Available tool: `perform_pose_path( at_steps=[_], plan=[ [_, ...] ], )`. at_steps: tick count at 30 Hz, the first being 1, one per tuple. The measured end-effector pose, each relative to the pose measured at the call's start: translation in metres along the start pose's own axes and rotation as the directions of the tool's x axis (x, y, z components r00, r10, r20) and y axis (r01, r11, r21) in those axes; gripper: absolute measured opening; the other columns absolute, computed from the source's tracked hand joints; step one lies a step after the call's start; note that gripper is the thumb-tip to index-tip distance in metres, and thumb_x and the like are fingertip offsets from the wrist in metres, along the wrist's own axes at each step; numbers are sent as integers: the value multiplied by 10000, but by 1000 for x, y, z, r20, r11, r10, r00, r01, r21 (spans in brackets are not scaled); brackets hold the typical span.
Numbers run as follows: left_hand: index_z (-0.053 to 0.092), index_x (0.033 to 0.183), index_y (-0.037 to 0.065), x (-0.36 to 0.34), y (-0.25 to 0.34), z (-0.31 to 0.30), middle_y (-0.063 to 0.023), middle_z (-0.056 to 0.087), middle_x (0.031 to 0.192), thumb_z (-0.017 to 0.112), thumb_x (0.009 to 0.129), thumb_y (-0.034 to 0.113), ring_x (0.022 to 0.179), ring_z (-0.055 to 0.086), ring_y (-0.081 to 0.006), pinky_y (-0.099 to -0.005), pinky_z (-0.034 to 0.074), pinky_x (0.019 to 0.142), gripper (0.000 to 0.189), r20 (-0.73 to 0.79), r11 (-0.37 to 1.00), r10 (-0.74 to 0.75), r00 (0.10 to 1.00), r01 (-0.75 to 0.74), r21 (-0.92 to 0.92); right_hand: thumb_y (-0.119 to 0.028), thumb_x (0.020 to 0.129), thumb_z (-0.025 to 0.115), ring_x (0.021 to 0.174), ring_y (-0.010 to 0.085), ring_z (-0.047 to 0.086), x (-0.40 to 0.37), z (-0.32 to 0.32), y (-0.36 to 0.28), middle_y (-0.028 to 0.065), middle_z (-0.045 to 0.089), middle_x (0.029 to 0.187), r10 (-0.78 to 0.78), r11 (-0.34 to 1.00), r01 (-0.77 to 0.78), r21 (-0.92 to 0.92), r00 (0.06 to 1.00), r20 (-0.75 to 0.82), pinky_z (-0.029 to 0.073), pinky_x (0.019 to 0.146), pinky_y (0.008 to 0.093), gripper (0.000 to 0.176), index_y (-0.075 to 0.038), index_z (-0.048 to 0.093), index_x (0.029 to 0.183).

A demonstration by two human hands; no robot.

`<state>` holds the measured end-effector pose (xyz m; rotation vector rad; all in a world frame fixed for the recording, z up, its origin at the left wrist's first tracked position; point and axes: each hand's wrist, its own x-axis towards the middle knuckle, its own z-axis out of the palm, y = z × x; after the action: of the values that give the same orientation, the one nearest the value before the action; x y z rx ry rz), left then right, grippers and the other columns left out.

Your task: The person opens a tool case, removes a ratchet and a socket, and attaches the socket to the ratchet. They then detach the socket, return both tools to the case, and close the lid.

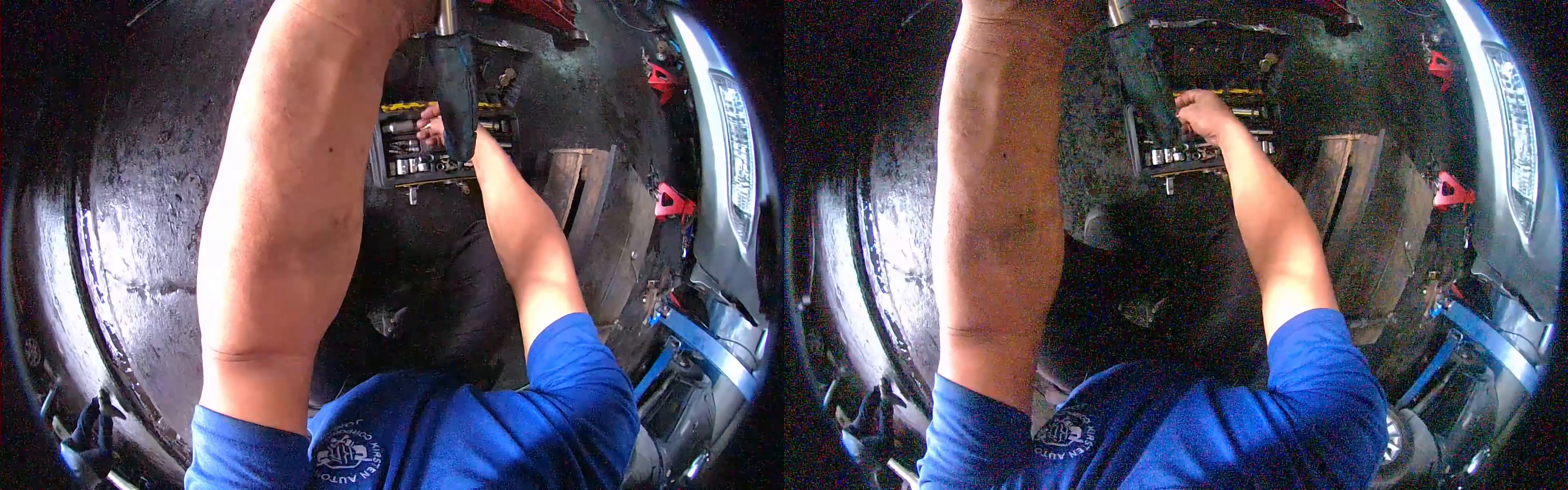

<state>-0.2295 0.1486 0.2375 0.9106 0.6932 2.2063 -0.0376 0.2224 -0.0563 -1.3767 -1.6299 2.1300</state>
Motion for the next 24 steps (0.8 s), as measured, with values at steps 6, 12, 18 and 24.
perform_pose_path(
  at_steps=[6, 12, 18, 24],
  plan=[
    [529, 858, 110, -4, 13, 3, -20, 515, 623, 413, 968, 413, 467, 488, -147, -285, 394, 401, 343, -24, 968, -236, 971, 233, -91, 30, 740, 574, 636, 163, 615, -23, -1, -13, 54, 637, 786, -7, 993, -12, 121, 989, 149, 505, 603, 288, 252, -9, 632, 982],
    [528, 824, 115, -13, 28, 10, -19, 510, 609, 406, 968, 418, 454, 479, -148, -285, 385, 401, 357, -32, 951, -268, 963, 259, -168, 8, 852, 524, 855, 241, 645, -35, 7, -27, 164, 625, 1046, 18, 967, -96, 238, 950, 313, 535, 726, 375, 272, -60, 466, 1108],
    [536, 815, 123, -11, 21, 2, -16, 511, 608, 401, 966, 414, 456, 479, -148, -284, 391, 413, 355, 62, 932, -295, 954, 301, -202, -63, 884, 562, 842, 191, 640, -33, 6, -25, 143, 635, 1029, 32, 991, -67, 116, 960, 279, 523, 720, 336, 244, -51, 490, 1117],
    [538, 825, 124, -8, 14, 2, -12, 513, 614, 400, 966, 411, 465, 483, -146, -283, 395, 418, 348, 93, 948, -239, 966, 253, -195, -143, 808, 613, 842, 234, 643, -21, 9, -15, 127, 665, 931, -388, 532, 495, -687, 863, 322, 507, 747, 351, 305, -10, 584, 1081]
  ],
)
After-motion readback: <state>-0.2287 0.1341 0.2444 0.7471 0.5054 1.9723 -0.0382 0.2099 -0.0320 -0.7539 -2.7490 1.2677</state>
